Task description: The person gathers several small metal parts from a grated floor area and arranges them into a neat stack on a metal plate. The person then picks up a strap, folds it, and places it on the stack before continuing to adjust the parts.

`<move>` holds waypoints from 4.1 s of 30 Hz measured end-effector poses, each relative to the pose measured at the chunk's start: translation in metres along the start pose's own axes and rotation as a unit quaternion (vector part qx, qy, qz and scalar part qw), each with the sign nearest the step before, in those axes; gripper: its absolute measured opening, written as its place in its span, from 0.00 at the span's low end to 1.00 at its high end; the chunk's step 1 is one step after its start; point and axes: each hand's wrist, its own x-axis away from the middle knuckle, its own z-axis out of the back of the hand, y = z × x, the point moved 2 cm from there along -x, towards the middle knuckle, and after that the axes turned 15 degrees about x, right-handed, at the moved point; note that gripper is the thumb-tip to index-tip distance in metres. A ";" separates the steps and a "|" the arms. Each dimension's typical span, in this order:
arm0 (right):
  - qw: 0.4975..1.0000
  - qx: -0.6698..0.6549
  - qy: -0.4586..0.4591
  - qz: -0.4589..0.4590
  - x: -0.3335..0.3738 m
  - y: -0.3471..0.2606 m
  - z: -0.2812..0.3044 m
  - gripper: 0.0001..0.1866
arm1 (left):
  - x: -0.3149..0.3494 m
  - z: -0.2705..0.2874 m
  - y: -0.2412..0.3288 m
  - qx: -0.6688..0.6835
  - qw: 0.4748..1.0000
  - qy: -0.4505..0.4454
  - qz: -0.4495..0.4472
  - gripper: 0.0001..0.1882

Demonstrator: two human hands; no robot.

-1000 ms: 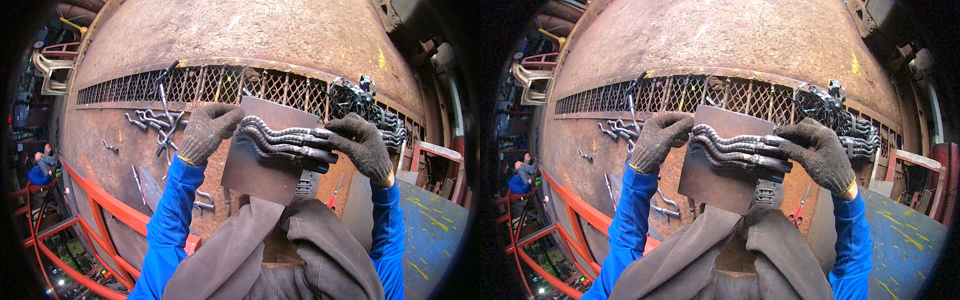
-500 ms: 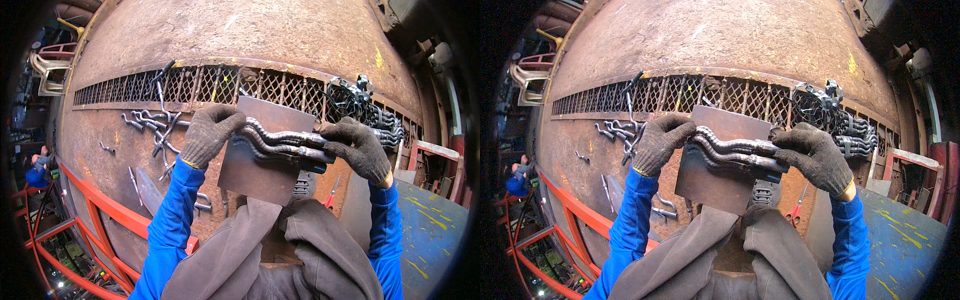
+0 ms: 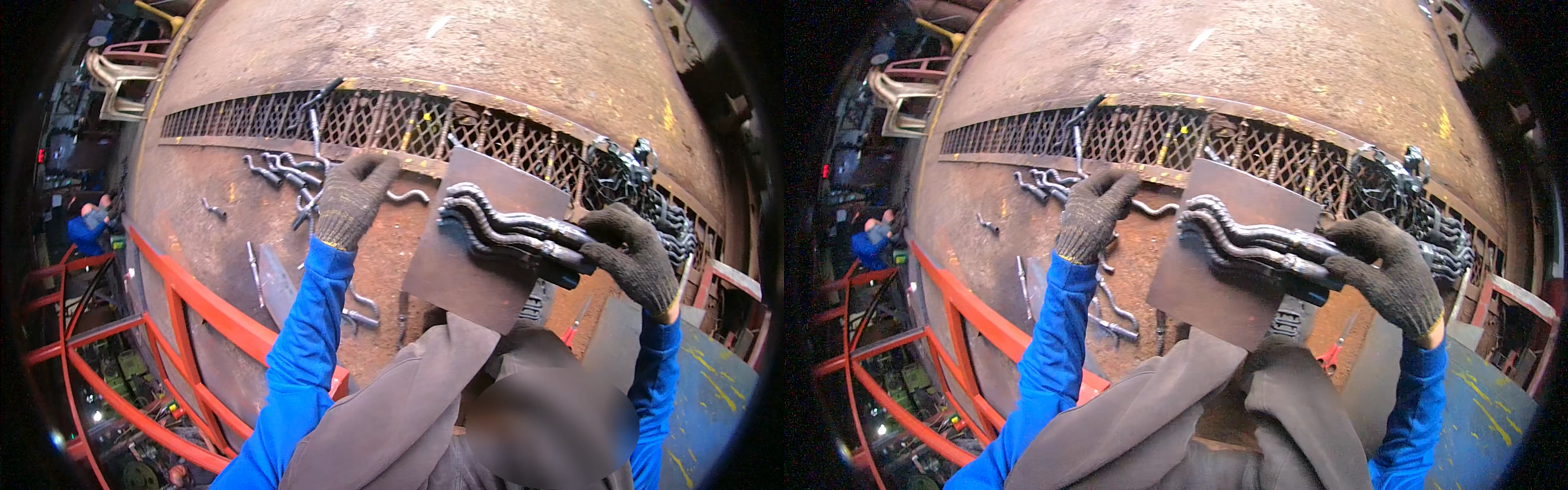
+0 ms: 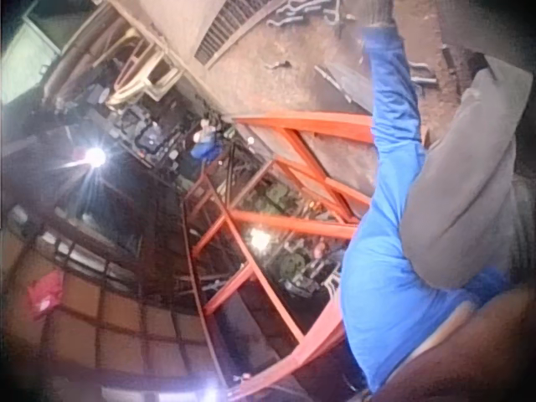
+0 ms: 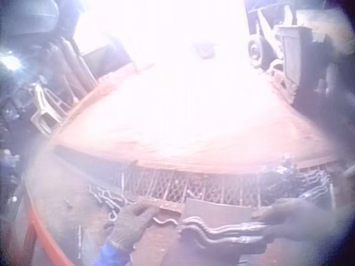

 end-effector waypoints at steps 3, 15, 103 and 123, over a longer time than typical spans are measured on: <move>0.999 -0.015 0.035 0.008 0.001 0.007 -0.001 0.18 | 0.004 0.061 -0.053 -0.193 0.973 0.117 0.050 0.19; 0.995 -0.031 0.087 -0.035 0.000 0.019 -0.002 0.15 | 0.048 0.095 -0.161 -0.522 0.853 0.027 0.010 0.18; 0.932 0.052 0.254 -0.254 0.044 0.027 -0.011 0.22 | 0.093 -0.064 0.014 -0.100 0.994 0.044 -0.026 0.08; 0.930 0.062 0.278 -0.231 -0.031 0.122 0.036 0.22 | 0.076 -0.080 0.079 -0.026 0.994 0.007 -0.103 0.08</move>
